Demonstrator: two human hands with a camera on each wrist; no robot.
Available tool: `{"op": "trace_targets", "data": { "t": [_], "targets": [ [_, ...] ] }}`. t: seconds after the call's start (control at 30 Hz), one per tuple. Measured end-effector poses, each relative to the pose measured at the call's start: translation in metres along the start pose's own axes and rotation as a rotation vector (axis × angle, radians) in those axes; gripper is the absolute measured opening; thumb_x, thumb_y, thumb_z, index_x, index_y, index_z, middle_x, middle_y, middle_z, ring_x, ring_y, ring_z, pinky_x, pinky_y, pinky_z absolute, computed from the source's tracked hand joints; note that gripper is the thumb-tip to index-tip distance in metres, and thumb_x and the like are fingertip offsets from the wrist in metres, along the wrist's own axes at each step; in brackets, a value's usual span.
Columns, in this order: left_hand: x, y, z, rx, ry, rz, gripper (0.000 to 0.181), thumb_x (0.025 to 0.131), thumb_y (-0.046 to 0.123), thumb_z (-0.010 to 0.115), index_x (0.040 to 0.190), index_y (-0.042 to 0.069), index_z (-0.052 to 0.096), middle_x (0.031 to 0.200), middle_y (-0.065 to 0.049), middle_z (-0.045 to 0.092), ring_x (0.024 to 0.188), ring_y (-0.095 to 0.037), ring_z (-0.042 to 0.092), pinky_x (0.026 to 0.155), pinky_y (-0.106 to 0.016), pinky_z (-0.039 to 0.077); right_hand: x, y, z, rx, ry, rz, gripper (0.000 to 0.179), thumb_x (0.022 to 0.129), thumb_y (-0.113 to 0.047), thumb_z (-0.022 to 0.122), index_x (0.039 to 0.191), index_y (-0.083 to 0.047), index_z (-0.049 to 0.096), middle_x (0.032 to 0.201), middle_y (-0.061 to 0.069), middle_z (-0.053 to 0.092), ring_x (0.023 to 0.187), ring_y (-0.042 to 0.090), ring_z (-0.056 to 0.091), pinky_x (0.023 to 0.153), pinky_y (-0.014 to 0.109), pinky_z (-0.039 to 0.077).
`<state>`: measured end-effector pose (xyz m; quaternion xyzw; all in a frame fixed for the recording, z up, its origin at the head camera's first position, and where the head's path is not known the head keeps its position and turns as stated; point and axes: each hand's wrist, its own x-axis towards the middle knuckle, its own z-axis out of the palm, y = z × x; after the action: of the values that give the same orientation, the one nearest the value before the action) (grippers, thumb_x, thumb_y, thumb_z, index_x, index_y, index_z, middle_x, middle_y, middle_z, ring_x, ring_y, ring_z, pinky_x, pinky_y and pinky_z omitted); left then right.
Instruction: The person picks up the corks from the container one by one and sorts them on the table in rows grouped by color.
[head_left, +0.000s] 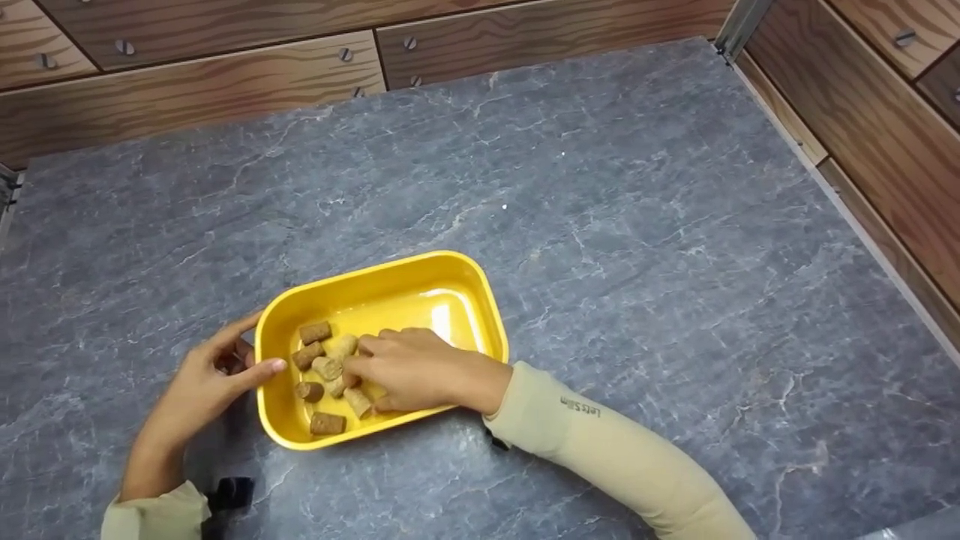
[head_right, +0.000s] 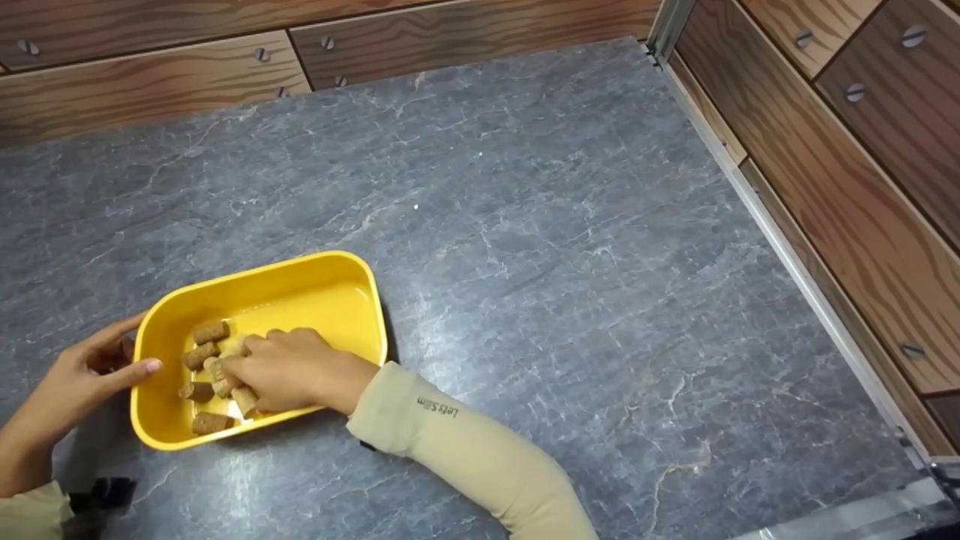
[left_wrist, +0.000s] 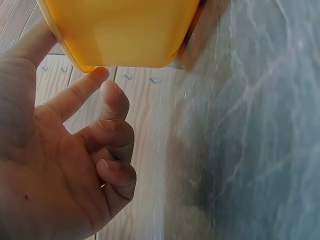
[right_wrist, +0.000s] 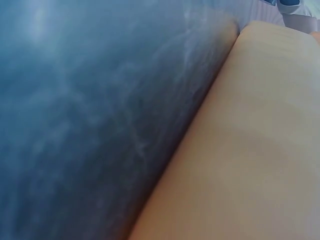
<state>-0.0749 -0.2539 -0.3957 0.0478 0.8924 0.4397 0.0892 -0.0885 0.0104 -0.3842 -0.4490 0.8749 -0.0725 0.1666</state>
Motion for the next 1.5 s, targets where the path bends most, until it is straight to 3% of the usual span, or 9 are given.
{"op": "trace_targets", "data": {
  "t": [0.27, 0.9, 1.23, 1.5],
  "targets": [
    [0.003, 0.001, 0.000, -0.015, -0.006, 0.002, 0.061, 0.084, 0.013, 0.073, 0.140, 0.007, 0.050, 0.078, 0.001, 0.053, 0.066, -0.010, 0.046, 0.058, -0.021, 0.039, 0.000, 0.003, -0.001, 0.031, -0.005, -0.005, 0.028, 0.089, -0.029, 0.065, 0.116, -0.027, 0.057, 0.109, -0.005, 0.057, 0.095, 0.014, 0.055, 0.080, 0.030, 0.048],
    [0.000, 0.002, -0.001, -0.032, -0.027, -0.037, 0.063, 0.086, 0.014, 0.072, 0.142, 0.006, 0.047, 0.081, -0.001, 0.053, 0.068, -0.010, 0.046, 0.060, -0.021, 0.040, -0.001, 0.003, -0.001, 0.061, -0.081, 0.007, 0.039, 0.087, -0.039, 0.070, 0.120, -0.025, 0.056, 0.112, -0.005, 0.055, 0.102, 0.014, 0.053, 0.089, 0.031, 0.044],
    [0.000, -0.001, 0.001, -0.034, -0.018, -0.033, 0.062, 0.086, 0.015, 0.072, 0.142, 0.007, 0.048, 0.081, -0.001, 0.053, 0.068, -0.011, 0.046, 0.060, -0.021, 0.039, -0.007, 0.006, -0.009, 0.107, -0.018, 0.014, 0.037, 0.089, -0.034, 0.067, 0.122, -0.023, 0.056, 0.104, -0.005, 0.055, 0.097, 0.013, 0.051, 0.092, 0.030, 0.045],
    [0.000, 0.000, 0.001, -0.030, -0.019, -0.022, 0.060, 0.086, 0.016, 0.072, 0.141, 0.007, 0.049, 0.081, -0.001, 0.053, 0.068, -0.010, 0.045, 0.059, -0.022, 0.038, -0.019, 0.013, -0.024, 0.184, 0.040, 0.045, 0.040, 0.089, -0.037, 0.068, 0.125, -0.024, 0.055, 0.105, -0.005, 0.056, 0.094, 0.012, 0.050, 0.081, 0.026, 0.044]
  ]
}}
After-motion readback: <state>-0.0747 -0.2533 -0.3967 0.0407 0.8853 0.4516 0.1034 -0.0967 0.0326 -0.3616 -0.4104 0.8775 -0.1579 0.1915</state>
